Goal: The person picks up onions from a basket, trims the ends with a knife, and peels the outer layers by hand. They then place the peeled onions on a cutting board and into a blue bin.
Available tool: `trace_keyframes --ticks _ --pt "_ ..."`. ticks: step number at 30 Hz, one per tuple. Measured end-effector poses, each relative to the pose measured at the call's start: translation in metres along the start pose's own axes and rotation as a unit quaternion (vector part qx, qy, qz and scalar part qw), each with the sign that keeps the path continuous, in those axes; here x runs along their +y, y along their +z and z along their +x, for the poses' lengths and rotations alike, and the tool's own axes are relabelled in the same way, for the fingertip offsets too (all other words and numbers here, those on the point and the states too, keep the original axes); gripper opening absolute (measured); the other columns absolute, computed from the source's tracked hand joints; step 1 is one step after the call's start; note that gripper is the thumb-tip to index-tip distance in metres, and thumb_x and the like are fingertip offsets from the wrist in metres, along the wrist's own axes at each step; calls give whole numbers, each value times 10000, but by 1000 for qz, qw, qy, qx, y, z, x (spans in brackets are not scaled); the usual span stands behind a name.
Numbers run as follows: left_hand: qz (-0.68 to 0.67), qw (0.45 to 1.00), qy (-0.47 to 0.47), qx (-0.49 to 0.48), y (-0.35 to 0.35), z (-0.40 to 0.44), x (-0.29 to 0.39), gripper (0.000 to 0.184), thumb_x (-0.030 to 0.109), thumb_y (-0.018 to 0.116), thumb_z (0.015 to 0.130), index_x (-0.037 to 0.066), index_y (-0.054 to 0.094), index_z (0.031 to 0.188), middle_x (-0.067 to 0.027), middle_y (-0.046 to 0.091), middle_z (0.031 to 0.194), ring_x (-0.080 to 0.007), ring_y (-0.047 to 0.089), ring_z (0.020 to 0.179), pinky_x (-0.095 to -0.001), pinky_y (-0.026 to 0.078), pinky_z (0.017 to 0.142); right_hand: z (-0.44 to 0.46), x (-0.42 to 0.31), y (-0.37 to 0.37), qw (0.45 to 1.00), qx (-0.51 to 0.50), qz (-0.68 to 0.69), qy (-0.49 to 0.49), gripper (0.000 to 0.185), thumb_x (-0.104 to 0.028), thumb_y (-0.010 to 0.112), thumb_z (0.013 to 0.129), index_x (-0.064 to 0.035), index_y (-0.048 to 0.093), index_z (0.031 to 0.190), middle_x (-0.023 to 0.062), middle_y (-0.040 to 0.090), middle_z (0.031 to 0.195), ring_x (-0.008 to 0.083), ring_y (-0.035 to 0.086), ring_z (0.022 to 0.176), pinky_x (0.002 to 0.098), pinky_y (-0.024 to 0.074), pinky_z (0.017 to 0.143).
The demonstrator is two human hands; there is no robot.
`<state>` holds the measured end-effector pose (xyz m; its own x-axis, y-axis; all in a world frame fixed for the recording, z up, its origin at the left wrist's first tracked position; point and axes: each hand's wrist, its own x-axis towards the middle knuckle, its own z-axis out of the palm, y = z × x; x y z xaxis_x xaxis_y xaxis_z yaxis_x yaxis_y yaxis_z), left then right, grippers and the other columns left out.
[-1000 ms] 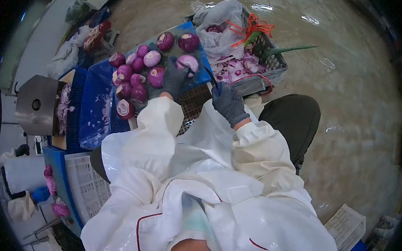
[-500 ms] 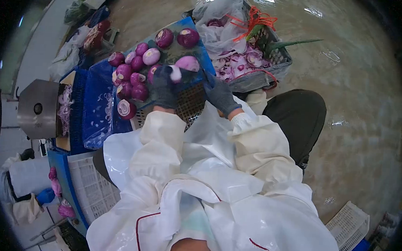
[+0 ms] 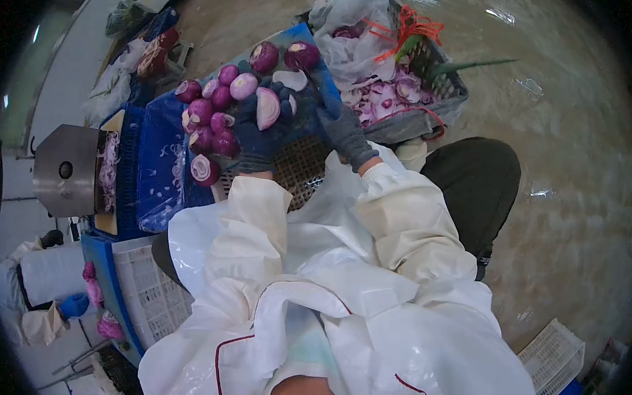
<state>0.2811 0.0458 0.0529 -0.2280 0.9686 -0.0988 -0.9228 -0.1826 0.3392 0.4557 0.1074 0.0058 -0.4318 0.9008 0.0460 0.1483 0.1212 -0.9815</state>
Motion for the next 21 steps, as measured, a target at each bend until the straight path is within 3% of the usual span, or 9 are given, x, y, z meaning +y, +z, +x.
trace_keyframes --ticks 2,5,8,14,17,19,20,21 --pt "-3 1000 2 -27 5 -3 -2 520 279 567 881 26 480 1327 -170 568 1241 -323 580 1099 -455 514 898 -10 -26 -12 999 -13 28 10 375 -190 609 888 -88 577 1247 221 654 1044 347 659 932 409 514 771" --pt "-34 997 -31 -67 5 -1 0 523 282 552 898 17 463 1340 -175 565 1246 -308 589 1079 -431 527 865 -15 -37 -15 986 22 -59 -157 369 -160 602 886 -131 581 1253 214 650 1046 343 660 910 422 520 743" --pt "-51 995 -49 -76 19 -6 0 542 287 552 904 2 441 1351 -181 561 1254 -297 594 1047 -412 532 832 -24 -63 -23 976 -15 -107 -190 394 -137 598 879 -170 570 1271 195 642 1073 359 651 893 432 520 737" --pt "-100 986 -93 -99 21 -7 7 542 273 568 892 -18 443 1331 -176 580 1218 -284 591 1026 -385 528 809 -24 -53 -25 979 19 -119 -167 399 -135 594 879 -182 567 1275 167 643 1069 374 634 892 426 515 754" --pt "-68 989 -60 -120 32 -22 12 495 251 579 876 -19 475 1278 -156 600 1154 -283 590 1027 -395 519 829 -18 -31 -24 970 49 -109 -214 384 -144 594 888 -138 570 1272 172 651 1035 333 645 893 390 510 751" --pt "2 997 -3 -81 45 -43 39 444 204 598 843 1 511 1228 -138 610 1090 -276 599 1003 -393 519 831 -25 -33 -32 977 37 -100 -187 348 -156 593 907 -78 584 1246 124 672 1053 245 650 919 344 500 785" --pt "41 998 22 -31 52 -57 59 416 168 611 816 20 536 1198 -127 612 1052 -269 608 979 -387 523 823 -22 -26 -33 998 -45 30 -29 342 -149 567 936 -31 578 1257 75 660 1134 169 615 987 315 489 838" --pt "77 995 50 25 56 -77 85 393 132 625 790 39 562 1167 -117 614 1013 -263 617 955 -380 527 815 -19 -19 -32 995 -12 20 -92 363 -126 549 951 -29 554 1300 54 631 1165 131 578 975 289 477 859"
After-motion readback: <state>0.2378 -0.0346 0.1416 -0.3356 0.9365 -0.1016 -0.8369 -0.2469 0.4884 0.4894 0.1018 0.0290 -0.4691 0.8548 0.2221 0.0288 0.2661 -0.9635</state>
